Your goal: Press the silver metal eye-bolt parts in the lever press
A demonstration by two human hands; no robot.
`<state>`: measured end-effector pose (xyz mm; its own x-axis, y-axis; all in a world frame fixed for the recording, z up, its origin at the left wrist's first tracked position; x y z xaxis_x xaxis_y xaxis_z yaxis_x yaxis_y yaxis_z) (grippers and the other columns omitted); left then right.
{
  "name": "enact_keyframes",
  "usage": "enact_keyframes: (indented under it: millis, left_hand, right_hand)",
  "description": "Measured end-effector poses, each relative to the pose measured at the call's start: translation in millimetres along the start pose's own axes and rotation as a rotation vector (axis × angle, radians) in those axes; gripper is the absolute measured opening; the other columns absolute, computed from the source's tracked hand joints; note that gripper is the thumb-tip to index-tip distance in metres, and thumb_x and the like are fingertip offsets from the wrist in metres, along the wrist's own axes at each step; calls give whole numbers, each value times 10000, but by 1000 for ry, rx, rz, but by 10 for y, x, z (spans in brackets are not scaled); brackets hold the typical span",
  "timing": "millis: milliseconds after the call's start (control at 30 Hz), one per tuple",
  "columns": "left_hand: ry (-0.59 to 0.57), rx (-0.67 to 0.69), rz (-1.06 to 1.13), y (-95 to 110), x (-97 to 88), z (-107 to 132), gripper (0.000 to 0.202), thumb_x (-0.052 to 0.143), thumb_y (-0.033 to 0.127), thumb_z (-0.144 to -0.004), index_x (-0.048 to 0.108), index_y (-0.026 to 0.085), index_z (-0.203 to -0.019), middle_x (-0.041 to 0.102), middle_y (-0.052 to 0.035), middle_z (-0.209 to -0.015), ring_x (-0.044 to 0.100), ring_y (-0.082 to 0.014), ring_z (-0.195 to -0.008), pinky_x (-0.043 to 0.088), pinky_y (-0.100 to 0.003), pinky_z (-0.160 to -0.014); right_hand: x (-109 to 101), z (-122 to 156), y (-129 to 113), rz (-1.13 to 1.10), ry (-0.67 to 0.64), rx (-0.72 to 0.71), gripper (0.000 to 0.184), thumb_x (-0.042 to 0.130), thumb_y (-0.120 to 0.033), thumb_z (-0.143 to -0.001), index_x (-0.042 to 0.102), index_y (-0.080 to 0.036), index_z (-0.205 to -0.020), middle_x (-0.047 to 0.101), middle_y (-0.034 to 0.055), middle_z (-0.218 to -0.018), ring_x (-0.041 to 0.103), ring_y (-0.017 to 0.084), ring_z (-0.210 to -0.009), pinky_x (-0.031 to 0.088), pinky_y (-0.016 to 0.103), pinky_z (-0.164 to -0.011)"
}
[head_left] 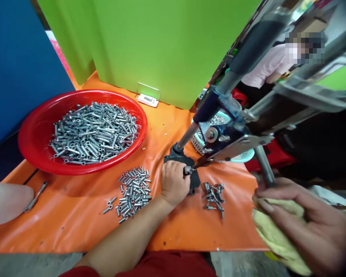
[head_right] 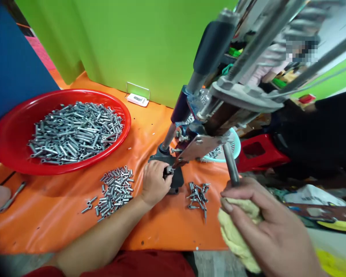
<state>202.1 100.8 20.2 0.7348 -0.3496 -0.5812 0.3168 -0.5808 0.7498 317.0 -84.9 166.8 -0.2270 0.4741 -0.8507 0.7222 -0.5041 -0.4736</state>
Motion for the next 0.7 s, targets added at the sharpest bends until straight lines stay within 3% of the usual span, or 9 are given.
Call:
enact_keyframes:
  millis: [100,233,367,433,600,700]
  left_hand:
    - [-6,-15,1,5,-13,-2,166,606,172,-748,560,212,-903,628,-51,-897,516,-248,-942,379,-420,-842]
    - [-10,-21,-16,24,-22,-7,191,592,154,-733,555,203,-914,625,-46,-891,521,-235,-932,394,-403,-837]
    - [1,0,-25,39,-19,0,229,597,166,-710,557,193,-934,630,-57,-904,523,-244,-943,396,-402,-832]
    - [10,14,-12,44,-27,16,259,611,190,-701,558,189,-955,631,-62,-922,520,-254,-958,391,-410,-846]
    - [64,103,93,138,-100,37,248,625,265,-762,575,189,-993,621,-67,-1008,507,-238,-1012,382,-390,-894]
    - [107,122,222,204,-156,14,100,572,275,-832,588,177,-845,609,-58,-937,517,-191,-950,391,-340,-877]
  right_hand:
    - [222,29,-124,-9,41,-161,126,581,-348,-795,610,-342,-917,607,58,-957,612,226,-872,532,377,-742]
    - [534,-81,-223,-103,148,-365,122,584,-179,-765,606,-224,-876,583,67,-936,595,185,-845,490,335,-727]
    - [778,-177,-104,-156,321,-423,48,583,-156,-738,597,-187,-772,576,56,-866,562,176,-811,444,340,-729]
    - [798,-159,-14,-235,402,-392,90,586,-140,-739,588,-186,-817,572,57,-907,560,176,-839,445,349,-759]
    - [732,-46,11,-341,389,-335,173,634,-165,-746,606,-171,-916,567,76,-963,570,176,-880,475,327,-753]
    - [630,-20,52,-427,337,-249,162,662,-225,-747,631,-175,-898,577,66,-931,586,163,-847,494,305,-731]
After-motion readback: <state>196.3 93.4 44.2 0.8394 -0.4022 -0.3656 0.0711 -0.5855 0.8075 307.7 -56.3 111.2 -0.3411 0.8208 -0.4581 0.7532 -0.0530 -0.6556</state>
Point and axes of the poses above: each hand's wrist, its own z-axis away from the middle knuckle, its own x-axis out of the palm, y = z × x, the point moved 10 cm from there along -z, towards the middle knuckle
